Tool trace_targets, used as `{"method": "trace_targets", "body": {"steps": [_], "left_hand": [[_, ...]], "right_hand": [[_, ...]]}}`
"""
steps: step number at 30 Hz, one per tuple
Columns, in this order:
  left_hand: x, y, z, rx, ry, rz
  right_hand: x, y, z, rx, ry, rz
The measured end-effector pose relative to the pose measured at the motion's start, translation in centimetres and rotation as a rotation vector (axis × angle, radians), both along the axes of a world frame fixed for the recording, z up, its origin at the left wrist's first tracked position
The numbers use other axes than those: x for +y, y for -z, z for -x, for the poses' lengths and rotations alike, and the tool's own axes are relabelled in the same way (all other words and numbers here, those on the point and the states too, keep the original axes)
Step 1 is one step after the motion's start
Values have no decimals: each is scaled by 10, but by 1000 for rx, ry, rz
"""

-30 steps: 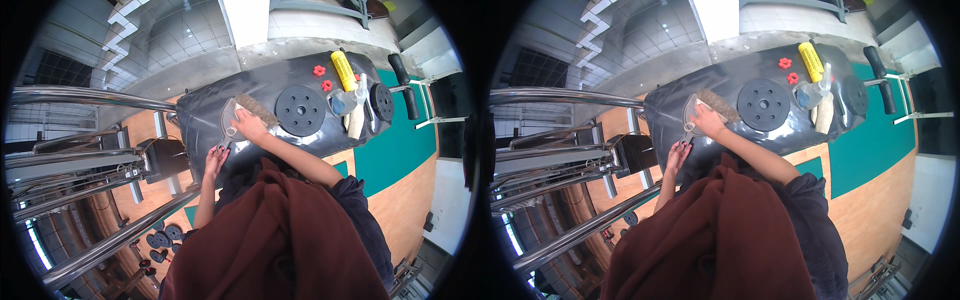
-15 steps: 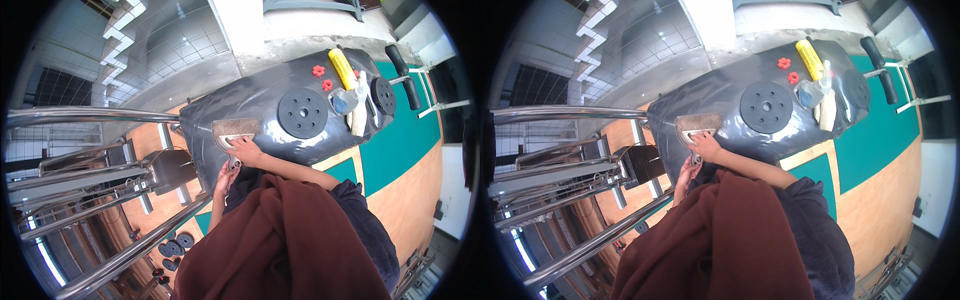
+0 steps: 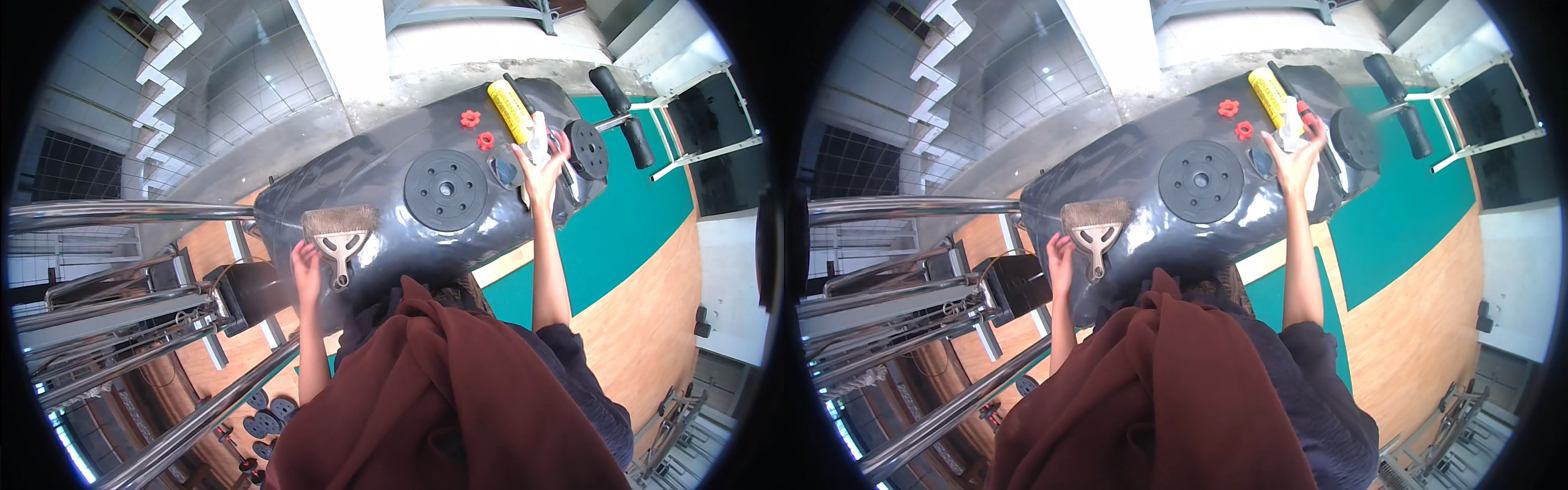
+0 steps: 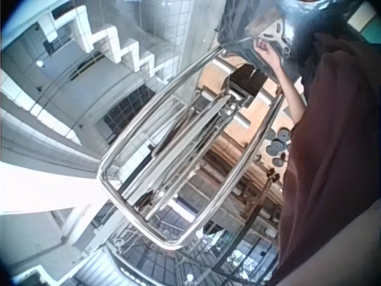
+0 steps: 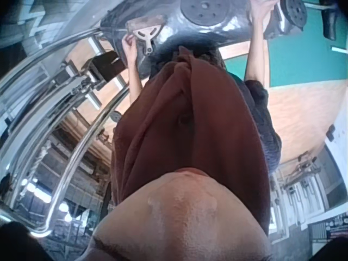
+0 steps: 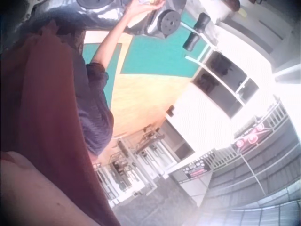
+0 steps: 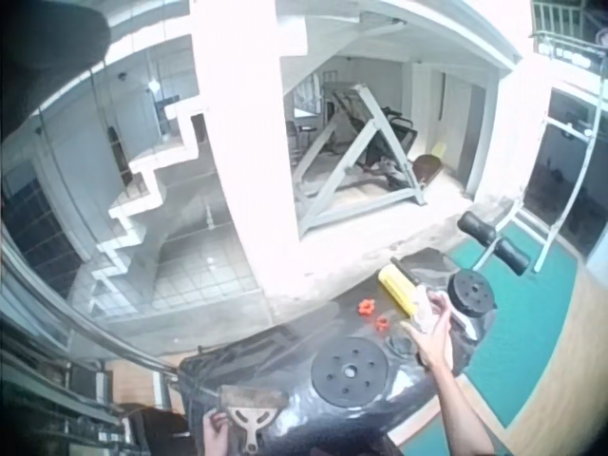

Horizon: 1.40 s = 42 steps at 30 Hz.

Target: The person cleans a weight plate with a cloth, sprays it with a cleaning solution, and wipes it again. They then assemble a dumbbell by placing two weight plates onto a bar and securing them with red collars. Finally, they carry the assembled dumbbell and place it on the floor.

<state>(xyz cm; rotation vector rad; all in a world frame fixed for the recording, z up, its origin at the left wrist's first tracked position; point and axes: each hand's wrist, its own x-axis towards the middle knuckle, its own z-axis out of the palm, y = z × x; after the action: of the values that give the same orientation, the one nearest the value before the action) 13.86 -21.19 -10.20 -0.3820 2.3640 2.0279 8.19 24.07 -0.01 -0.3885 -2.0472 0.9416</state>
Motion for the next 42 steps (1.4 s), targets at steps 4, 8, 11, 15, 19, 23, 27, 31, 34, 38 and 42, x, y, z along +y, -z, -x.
{"method": "trace_targets", "body": {"steps": [4,8,11,15,19,23,27,31,34,38,42], "left_hand": [[77,-10,25,80,426,0],[149,-3,27,144,774,315],[171,-2,23,128,830,595],[171,-7,22,67,859,731],[164,-8,21,104,881,760],[165,-3,18,159,839,809],[165,-3,15,200,808,754],[160,-5,8,192,799,678],[157,-6,3,192,827,639],[156,-6,-1,188,843,622],[158,-7,-3,141,858,595]], "right_hand": [[6,-1,17,-109,-187,17],[-7,2,19,6,-171,34],[-10,-10,11,-24,-141,56],[-14,-30,-13,-183,-282,-74],[-25,-27,-45,-497,-585,4],[-50,0,-73,-746,-718,203],[-71,21,-86,-893,-670,145],[-80,26,-81,-903,-704,186],[-83,24,-73,-883,-691,142],[-82,17,-60,-814,-637,227],[-76,10,-51,-752,-557,262]]}}
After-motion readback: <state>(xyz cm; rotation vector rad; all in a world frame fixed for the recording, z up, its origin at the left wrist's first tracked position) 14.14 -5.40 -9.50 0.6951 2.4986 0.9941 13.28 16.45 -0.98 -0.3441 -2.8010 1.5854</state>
